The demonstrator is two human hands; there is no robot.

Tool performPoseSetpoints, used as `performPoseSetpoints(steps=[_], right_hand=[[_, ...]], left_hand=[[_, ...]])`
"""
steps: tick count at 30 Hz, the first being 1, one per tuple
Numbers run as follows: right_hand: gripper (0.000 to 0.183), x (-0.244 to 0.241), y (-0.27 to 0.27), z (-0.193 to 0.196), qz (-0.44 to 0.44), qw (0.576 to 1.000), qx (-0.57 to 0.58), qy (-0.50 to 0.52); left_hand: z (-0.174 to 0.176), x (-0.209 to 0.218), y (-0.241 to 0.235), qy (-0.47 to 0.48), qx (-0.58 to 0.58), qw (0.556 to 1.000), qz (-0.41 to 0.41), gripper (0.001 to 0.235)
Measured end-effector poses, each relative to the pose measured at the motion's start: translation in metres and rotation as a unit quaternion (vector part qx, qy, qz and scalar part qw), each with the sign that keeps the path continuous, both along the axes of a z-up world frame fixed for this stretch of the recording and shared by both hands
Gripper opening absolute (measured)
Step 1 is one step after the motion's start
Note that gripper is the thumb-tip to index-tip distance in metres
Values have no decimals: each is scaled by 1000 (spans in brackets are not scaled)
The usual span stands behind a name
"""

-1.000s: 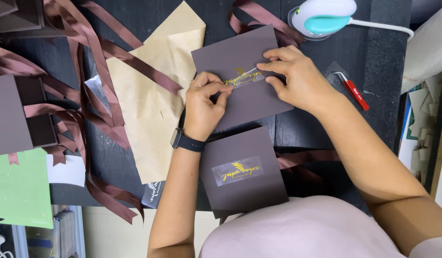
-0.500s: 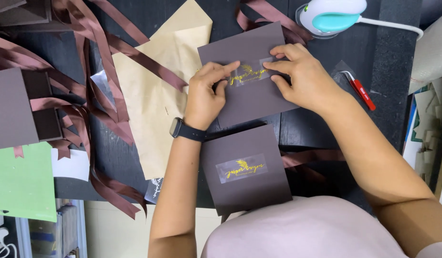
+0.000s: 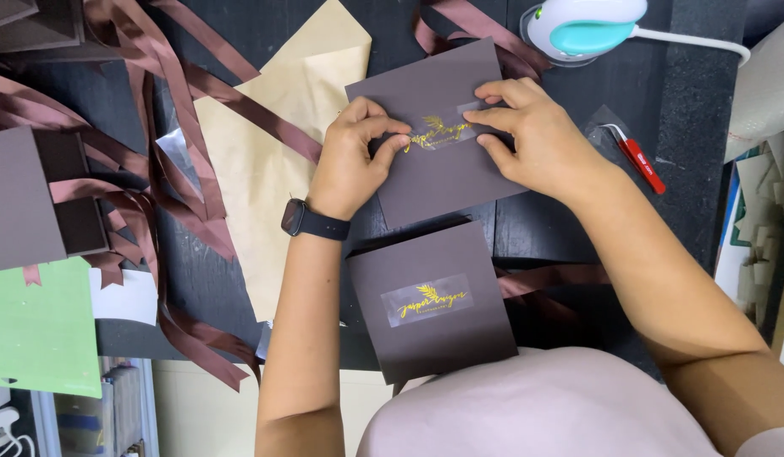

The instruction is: Applying gold foil transfer logos to the lids of brown gift boxes using a mini heat press and burnishing with a pencil.

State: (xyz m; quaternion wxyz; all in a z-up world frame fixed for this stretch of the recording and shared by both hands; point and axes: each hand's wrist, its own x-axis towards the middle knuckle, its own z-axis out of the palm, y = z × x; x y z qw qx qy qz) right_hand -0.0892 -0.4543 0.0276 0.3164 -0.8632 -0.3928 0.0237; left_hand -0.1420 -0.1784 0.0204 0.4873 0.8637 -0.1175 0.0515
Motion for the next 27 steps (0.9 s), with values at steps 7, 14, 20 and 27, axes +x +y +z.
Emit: performPoseSetpoints(steps=[7,14,20,27], right_hand=[[48,-6,4,-1,23,999,-16,-38],[43,-28,27,4,-12,983,-116,-141],[38,-29,25,-11,-1,985,-86,-150],[34,-23,3,-8,-6,995,-5,-102]], left_hand=[[4,-3,0,-1,21,1000,4,16],[7,-7,-1,-19,9,1000,-3,18],[9,-11,0,-52,64,991,101,34],[-21,-72,76,-4,354,802,481,62]])
